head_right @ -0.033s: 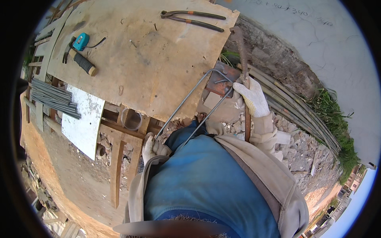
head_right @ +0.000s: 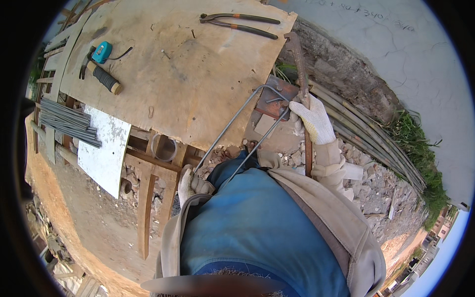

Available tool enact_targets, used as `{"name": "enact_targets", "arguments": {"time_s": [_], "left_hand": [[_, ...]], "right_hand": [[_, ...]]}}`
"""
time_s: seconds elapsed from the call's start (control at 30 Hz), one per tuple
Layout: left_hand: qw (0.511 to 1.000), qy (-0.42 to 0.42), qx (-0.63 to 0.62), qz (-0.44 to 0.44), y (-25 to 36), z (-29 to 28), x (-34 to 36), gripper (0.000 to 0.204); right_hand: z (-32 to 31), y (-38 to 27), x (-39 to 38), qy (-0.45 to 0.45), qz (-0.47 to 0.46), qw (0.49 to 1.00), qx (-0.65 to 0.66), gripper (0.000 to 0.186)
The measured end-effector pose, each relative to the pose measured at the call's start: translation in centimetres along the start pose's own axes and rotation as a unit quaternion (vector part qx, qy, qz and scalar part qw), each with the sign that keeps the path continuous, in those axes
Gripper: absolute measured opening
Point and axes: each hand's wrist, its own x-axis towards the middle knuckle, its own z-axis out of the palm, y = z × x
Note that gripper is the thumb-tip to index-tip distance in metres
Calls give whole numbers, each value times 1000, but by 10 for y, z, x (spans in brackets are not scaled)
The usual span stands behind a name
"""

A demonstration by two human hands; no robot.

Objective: The person bends metal rods into U-shapes using a hammer and a wooden workbench. They repeatedly pick up rods, position them on the bench, and strike them with a hammer to form the desired shape.

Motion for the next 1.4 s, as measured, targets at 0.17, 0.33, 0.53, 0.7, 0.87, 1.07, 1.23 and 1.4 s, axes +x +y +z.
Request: {"name": "enact_targets", "arguments": {"time_s": [0.17, 0.33, 0.53, 0.7, 0.87, 1.07, 1.23, 1.4], "left_hand": [[990, 128, 57, 15, -18, 31, -26, 26], [912, 152, 362, 116, -25, 40, -31, 30], [823, 161, 500, 216, -30, 41, -38, 36], [806, 157, 519, 238, -32, 41, -34, 37], [805, 158, 512, 254, -31, 35, -29, 35], [776, 141, 545, 285, -29, 28, -23, 33], [751, 136, 555, 331, -31, 26, -20, 32], [756, 141, 555, 317, -28, 25, -19, 32]], "right_hand": [[-6, 3, 4, -31, -4, 1000, 2, 21], [-14, 1, 10, -62, 10, 998, -17, 24], [-14, 2, 11, -72, -19, 996, -45, 25], [-13, 1, 8, -66, -34, 995, -60, 20], [-15, 0, 7, -90, -35, 994, -48, 25], [-20, 1, 6, -94, -46, 993, -57, 29], [-52, 3, -15, -33, -93, 988, -115, 38], [-99, 28, -47, -44, -85, 993, -73, 33]]}}
